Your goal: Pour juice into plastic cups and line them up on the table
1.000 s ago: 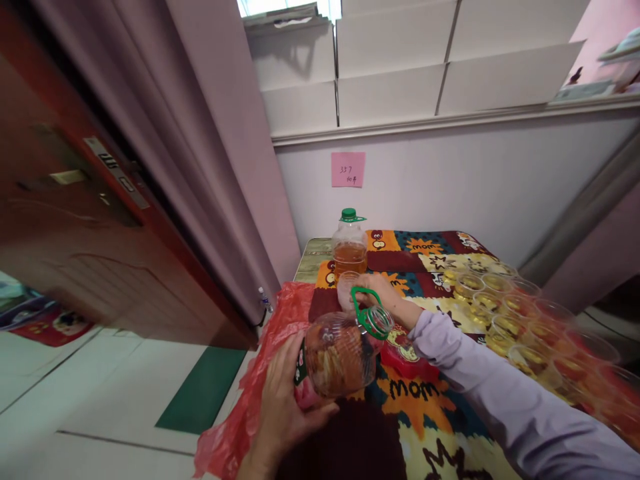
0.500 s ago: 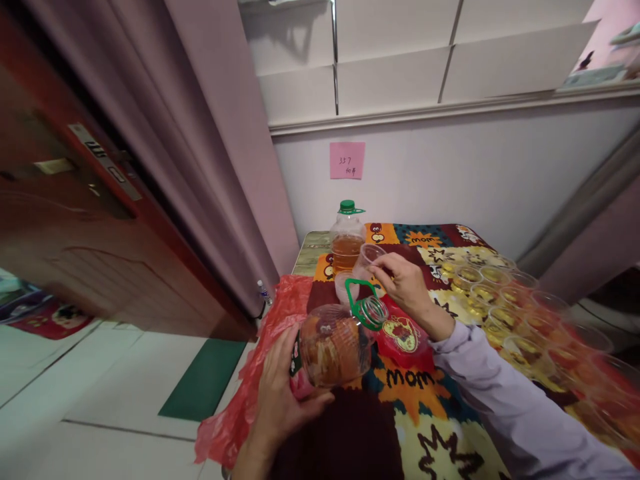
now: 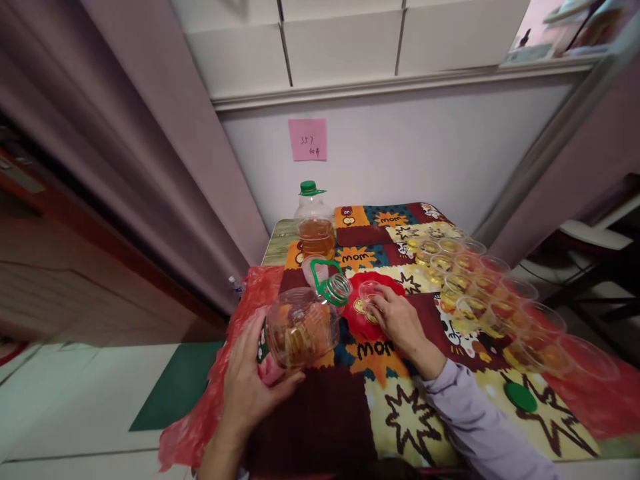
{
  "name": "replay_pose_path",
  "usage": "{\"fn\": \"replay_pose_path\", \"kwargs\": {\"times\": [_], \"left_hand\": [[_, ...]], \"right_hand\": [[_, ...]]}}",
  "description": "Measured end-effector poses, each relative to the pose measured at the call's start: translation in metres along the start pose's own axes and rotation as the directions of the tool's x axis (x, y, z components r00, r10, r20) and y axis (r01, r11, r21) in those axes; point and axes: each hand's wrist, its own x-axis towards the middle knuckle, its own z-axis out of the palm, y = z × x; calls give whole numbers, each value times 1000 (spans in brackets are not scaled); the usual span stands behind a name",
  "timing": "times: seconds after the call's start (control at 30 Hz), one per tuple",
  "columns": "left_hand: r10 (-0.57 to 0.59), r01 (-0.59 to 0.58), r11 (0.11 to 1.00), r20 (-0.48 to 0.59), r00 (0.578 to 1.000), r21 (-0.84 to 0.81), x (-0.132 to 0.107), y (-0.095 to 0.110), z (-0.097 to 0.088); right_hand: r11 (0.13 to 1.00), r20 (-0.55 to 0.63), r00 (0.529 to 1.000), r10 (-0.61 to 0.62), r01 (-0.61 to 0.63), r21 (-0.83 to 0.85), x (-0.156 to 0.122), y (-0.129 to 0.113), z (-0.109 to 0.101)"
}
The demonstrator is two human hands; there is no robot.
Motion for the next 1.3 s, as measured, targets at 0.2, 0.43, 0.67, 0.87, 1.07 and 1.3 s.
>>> {"fn": "replay_pose_path", "kwargs": {"times": [0.2, 0.43, 0.67, 0.87, 1.07, 1.3], "left_hand": [[-57, 57, 998, -29, 998, -15, -2, -2, 4], [-91, 91, 996, -5, 996, -18, 0, -4, 3], [-68, 68, 998, 4, 998, 19, 0, -5, 4], [-76, 76, 997, 3, 997, 24, -2, -6, 8], [-69, 69, 997, 0, 998, 27, -6, -2, 9], [-38, 43, 988, -34, 999, 147, -1, 23, 11]], "right_hand": [[997, -137, 990, 30, -20, 73, -9, 5, -6], [966, -162, 965, 205, -173, 194, 1, 7, 13], [928, -36, 954, 296, -279, 247, 13, 6, 22], [950, -209, 946, 249, -197, 241, 2, 18, 30], [933, -585, 809, 60, 163, 321, -7, 11, 11], [251, 53, 994, 92, -75, 965, -36, -82, 16]]}}
